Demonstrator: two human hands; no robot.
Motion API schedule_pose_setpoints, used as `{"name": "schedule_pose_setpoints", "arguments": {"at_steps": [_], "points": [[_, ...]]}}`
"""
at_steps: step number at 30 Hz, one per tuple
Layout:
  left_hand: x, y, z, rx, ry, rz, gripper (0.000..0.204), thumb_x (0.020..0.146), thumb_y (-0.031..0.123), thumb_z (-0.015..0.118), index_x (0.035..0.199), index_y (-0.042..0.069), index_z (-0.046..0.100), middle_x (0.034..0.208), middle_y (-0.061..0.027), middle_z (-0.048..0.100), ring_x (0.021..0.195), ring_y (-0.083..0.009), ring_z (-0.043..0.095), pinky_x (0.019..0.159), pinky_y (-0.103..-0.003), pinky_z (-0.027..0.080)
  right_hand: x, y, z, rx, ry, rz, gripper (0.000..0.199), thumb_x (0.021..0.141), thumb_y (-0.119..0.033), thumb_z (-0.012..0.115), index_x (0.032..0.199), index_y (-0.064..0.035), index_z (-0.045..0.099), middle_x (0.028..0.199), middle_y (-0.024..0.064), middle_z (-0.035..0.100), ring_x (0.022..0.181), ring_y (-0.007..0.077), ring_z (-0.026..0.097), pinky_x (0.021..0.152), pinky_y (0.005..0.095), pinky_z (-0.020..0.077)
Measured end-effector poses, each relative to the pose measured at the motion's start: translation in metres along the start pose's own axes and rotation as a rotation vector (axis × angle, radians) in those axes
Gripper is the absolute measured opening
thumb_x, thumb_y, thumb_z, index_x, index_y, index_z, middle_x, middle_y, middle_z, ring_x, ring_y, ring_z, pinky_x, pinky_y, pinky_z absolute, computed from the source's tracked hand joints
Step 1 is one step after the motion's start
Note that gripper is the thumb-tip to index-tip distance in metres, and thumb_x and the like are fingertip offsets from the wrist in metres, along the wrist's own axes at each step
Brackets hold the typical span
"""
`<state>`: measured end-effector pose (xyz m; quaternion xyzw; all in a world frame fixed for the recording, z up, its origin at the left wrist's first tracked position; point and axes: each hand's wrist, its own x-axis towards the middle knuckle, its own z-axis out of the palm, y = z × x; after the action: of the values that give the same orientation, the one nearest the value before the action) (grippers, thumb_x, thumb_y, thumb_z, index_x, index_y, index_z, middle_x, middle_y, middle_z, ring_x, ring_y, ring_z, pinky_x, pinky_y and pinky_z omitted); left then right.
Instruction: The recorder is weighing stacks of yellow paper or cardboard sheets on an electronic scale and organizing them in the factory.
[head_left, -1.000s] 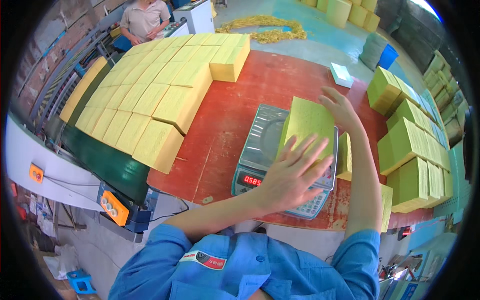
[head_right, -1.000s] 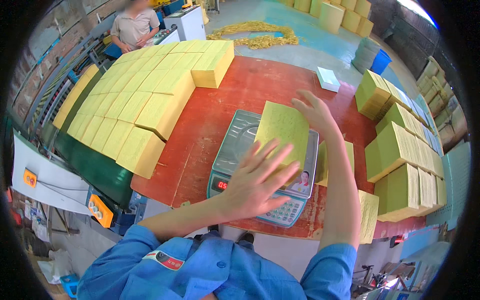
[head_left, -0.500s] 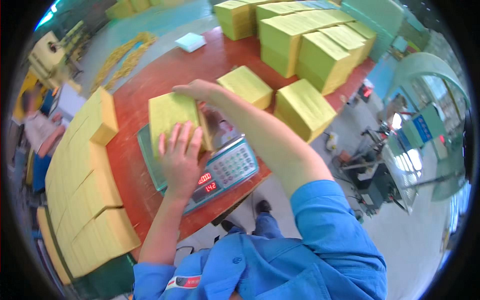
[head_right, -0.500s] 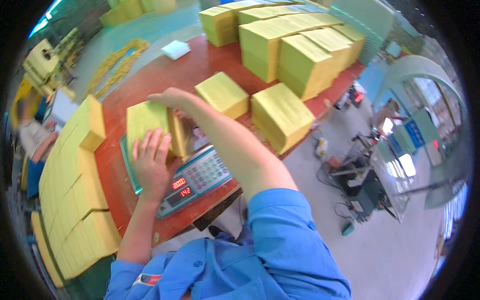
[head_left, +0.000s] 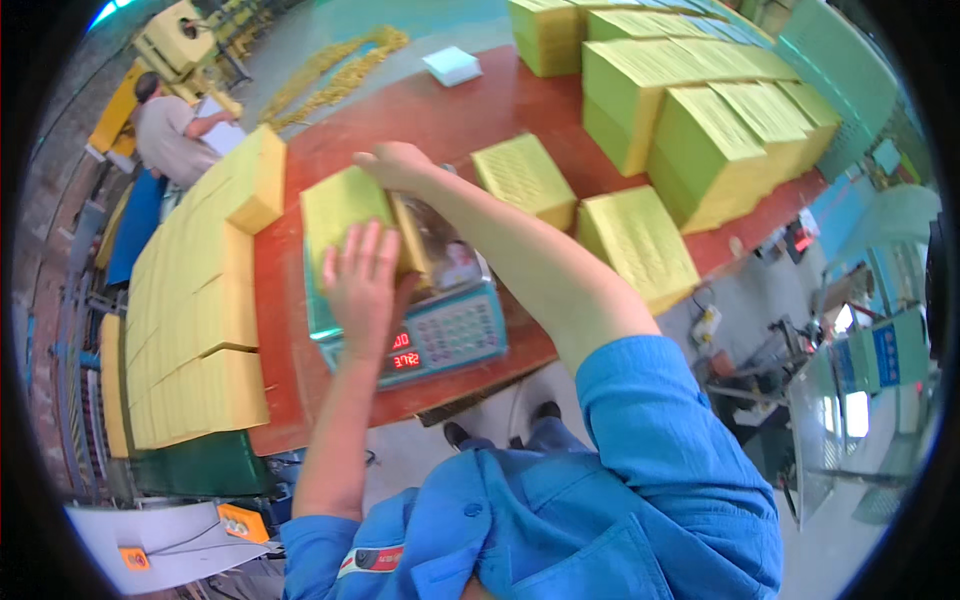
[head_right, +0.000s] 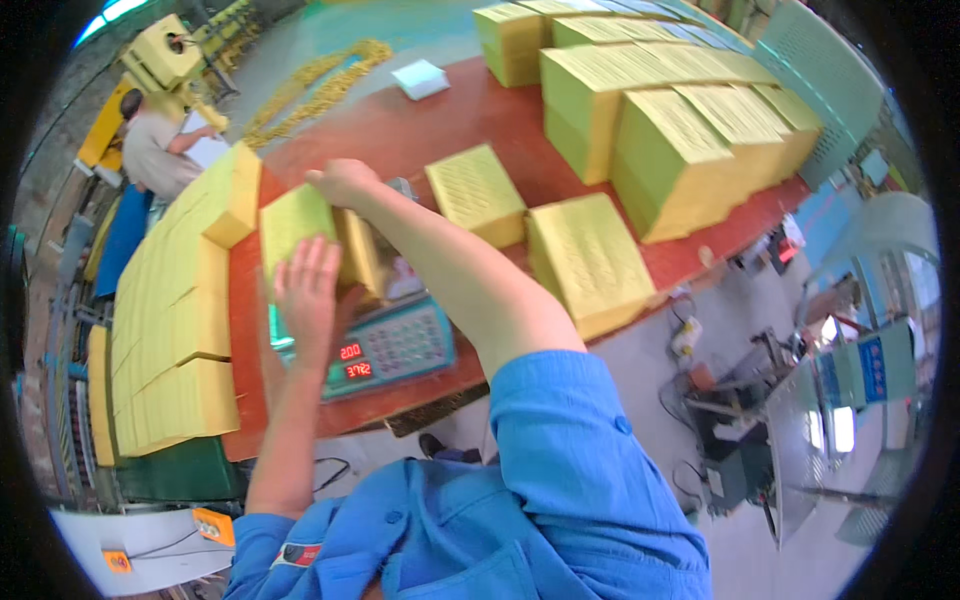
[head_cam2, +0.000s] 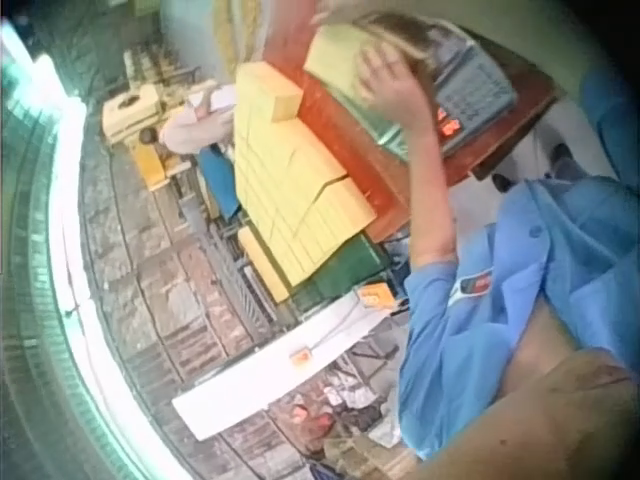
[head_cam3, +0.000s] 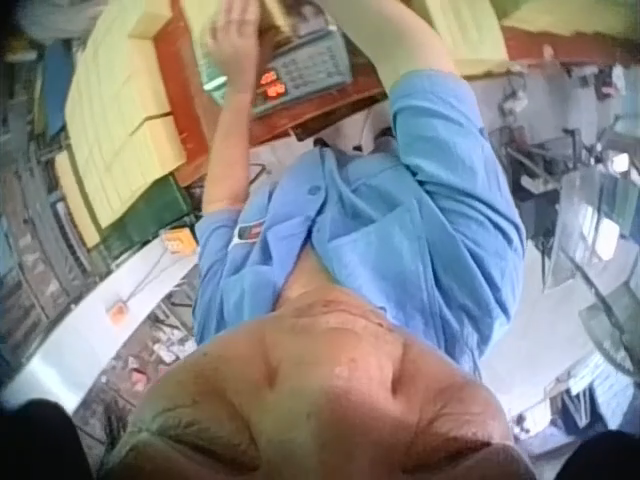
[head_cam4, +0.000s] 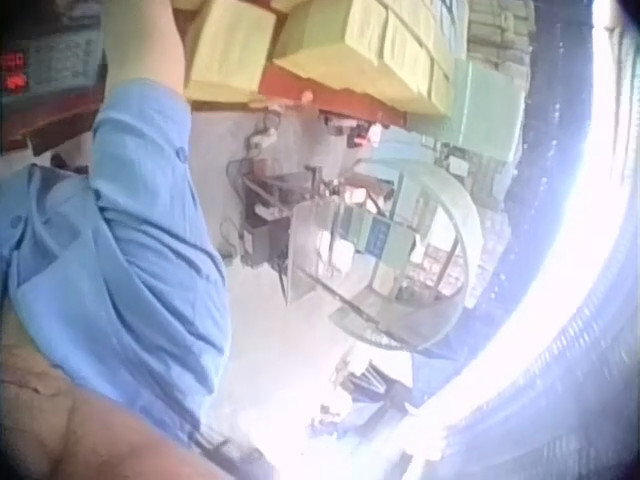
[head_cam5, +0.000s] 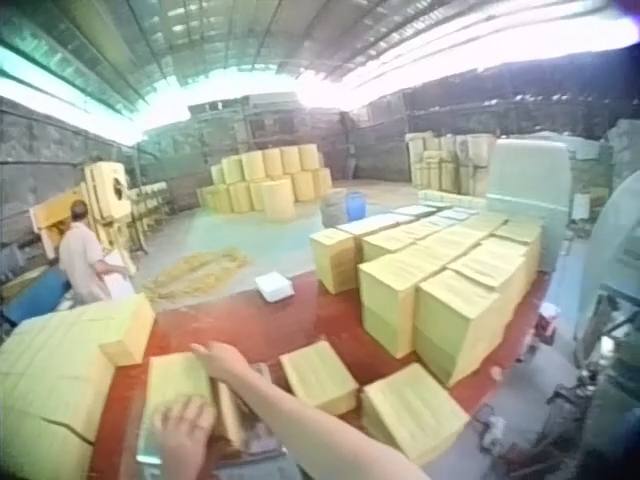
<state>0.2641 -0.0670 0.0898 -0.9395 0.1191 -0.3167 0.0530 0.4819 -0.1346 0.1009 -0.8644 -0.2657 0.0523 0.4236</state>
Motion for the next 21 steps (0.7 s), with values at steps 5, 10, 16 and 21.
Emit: {"name": "schedule_pose_setpoints", "arguments": {"at_steps": [5,10,16,21], "points": [[-0.006,0.030,-0.041,-0.122,0.057,-0.112,0.065,0.084,0.043,0.067,0.135,0.007,0.049,0.142,-0.0147,0.046,0.133,-0.0332,0.041,0.111,-0.056,0.025,-0.109,0.012,-0.124,-0.065,0.082,-0.254,0.036,0.090,-0.034,0.062,0.115,-0.0091,0.066,0.109,0.0129,0.068,0.099,0.0299,0.066,0.086,0.0388,0.0512],[-0.014,0.139,-0.030,-1.015,-0.132,-0.185,0.064,0.087,0.030,0.067,0.138,-0.001,0.044,0.141,-0.0202,0.045,0.131,-0.0371,0.043,0.108,-0.045,0.036,-0.195,0.168,-0.226,-0.274,0.203,-0.158,0.040,0.086,-0.040,0.063,0.112,-0.0102,0.068,0.105,0.0105,0.070,0.097,0.0275,0.067,0.084,0.0371,0.0519],[0.024,0.227,0.019,-1.865,-0.852,-0.951,0.068,0.094,0.051,0.053,0.145,0.011,0.033,0.135,-0.0076,0.048,0.120,-0.0180,0.048,0.091,-0.044,0.043,-0.254,0.210,-0.223,0.122,-0.072,0.381,0.052,0.083,-0.055,0.060,0.105,-0.0095,0.072,0.098,0.0126,0.071,0.087,0.0269,0.065,0.081,0.0399,0.0506],[0.052,0.231,0.032,-1.633,-0.955,-0.807,0.054,0.091,0.033,0.062,0.136,0.009,0.045,0.121,-0.0045,0.058,0.107,-0.0153,0.056,0.084,-0.034,0.048,-0.299,0.200,-0.225,-0.104,0.036,0.421,0.057,0.084,-0.056,0.058,0.101,-0.0028,0.072,0.098,0.0181,0.069,0.084,0.0330,0.066,0.080,0.0403,0.0507]]}}
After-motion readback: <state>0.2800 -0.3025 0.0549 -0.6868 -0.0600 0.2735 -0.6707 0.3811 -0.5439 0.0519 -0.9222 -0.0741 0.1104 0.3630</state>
